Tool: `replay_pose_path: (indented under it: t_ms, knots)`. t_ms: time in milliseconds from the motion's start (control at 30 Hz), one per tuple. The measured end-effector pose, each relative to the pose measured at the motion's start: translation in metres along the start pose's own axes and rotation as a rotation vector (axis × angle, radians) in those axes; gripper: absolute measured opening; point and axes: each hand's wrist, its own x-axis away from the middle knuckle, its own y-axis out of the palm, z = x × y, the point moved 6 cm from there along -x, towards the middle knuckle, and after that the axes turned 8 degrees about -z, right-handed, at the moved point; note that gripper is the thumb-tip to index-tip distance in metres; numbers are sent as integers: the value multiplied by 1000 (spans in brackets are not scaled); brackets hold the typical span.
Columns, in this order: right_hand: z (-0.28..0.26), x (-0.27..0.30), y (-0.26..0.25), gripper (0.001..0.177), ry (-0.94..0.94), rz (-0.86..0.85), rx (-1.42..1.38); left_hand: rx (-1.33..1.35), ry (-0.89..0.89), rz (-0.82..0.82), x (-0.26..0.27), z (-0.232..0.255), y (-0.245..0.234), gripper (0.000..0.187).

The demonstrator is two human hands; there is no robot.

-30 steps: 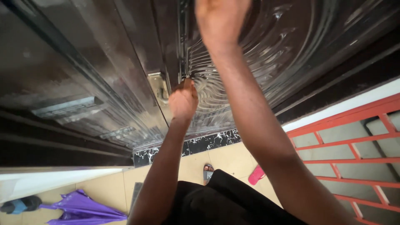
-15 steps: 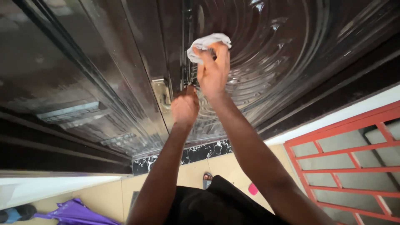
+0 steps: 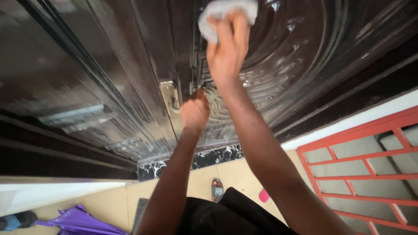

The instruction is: The recorder sprays a cloth with a cleaning solution and wipes down a metal door and its handle.

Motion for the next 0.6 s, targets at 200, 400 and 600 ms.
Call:
replay_pose_path:
  t_ms: [200,400,600]
  knots:
    - [13,58,20,23,159,-105,-217,-130,-47,-176,1,-7,11,17]
    - [-45,-47,-18,39,-8,-91,-232,-195,10,-187,0,-7,16,16]
    - [-41,-24,21,17,-149,-37,-40,-206,-11,-207,-1,-12,23,15]
